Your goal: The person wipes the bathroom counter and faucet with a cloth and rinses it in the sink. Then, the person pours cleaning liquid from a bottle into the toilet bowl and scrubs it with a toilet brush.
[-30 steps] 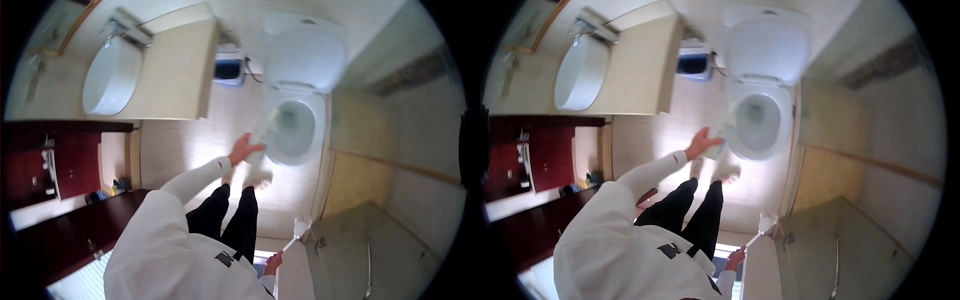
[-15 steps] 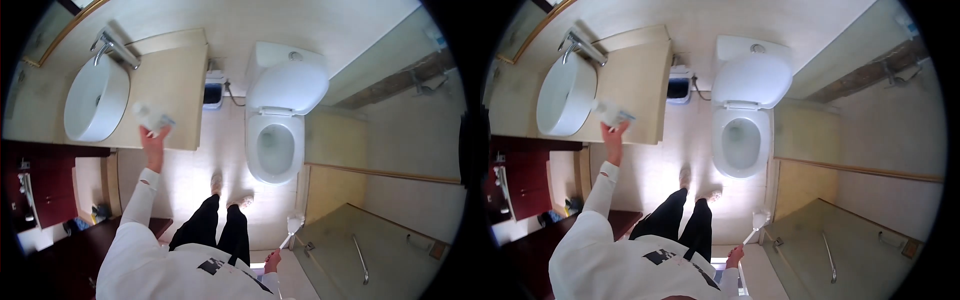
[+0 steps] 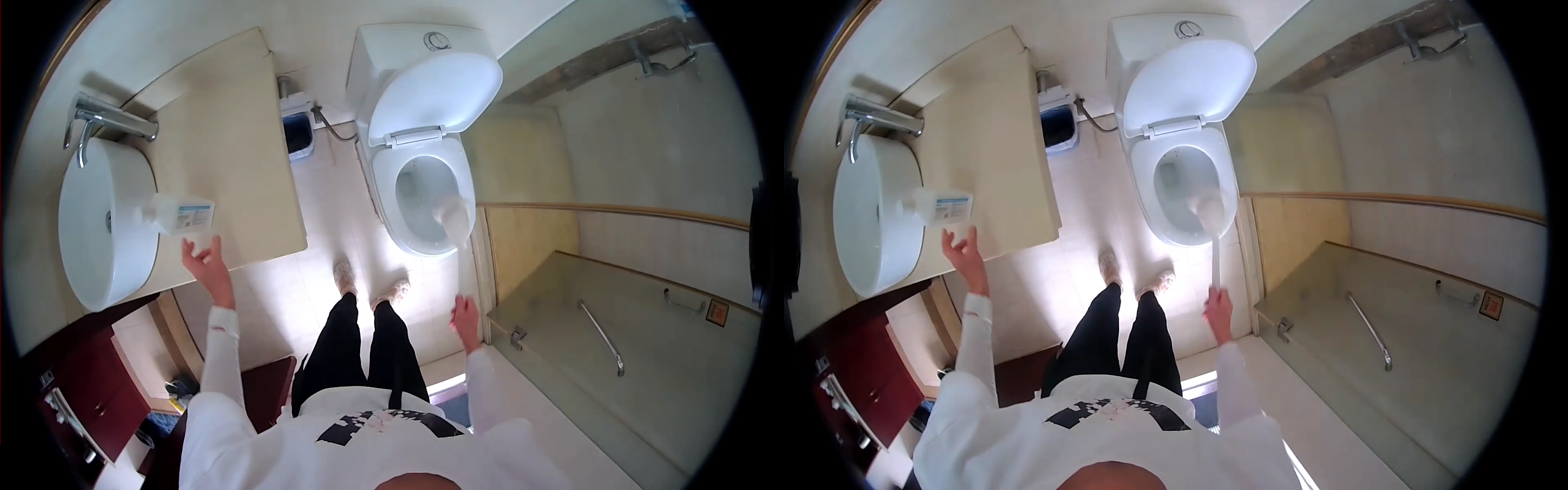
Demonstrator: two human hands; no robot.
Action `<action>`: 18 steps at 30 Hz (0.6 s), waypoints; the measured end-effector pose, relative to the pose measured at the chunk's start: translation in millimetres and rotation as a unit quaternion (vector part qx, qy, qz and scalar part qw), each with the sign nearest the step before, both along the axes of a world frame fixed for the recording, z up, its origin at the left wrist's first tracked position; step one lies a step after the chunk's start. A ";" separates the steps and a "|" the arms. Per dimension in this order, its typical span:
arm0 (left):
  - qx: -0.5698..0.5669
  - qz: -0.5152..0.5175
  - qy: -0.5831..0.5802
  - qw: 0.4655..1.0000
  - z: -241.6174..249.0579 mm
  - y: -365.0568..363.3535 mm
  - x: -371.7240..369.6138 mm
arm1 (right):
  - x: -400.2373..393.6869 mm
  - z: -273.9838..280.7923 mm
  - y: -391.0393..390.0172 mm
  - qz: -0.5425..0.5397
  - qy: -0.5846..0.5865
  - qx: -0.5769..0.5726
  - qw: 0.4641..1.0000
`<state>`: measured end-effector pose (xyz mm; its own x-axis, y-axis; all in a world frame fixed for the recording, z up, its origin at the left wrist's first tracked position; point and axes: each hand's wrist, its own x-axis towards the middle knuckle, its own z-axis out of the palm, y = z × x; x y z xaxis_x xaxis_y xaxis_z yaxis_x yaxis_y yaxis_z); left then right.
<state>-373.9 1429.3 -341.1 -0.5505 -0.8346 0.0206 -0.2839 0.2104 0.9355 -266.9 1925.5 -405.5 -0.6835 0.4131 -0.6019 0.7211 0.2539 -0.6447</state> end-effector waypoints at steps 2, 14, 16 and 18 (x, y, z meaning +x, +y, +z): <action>-0.054 -0.088 -0.038 0.994 5.0 25.5 20.0 | -66.6 -15.4 -1.5 0.028 0.049 -0.002 0.998; -0.311 -0.459 0.013 0.832 -20.7 68.3 -58.6 | -158.8 -121.0 -170.0 0.114 0.104 0.159 0.975; -0.320 -0.465 -0.005 0.826 -19.2 70.1 -61.2 | -154.0 -114.6 -166.9 0.140 0.054 0.150 0.977; -0.338 -0.474 -0.021 0.813 -18.1 68.8 -62.8 | -173.3 -115.8 -130.3 0.136 0.020 0.186 0.973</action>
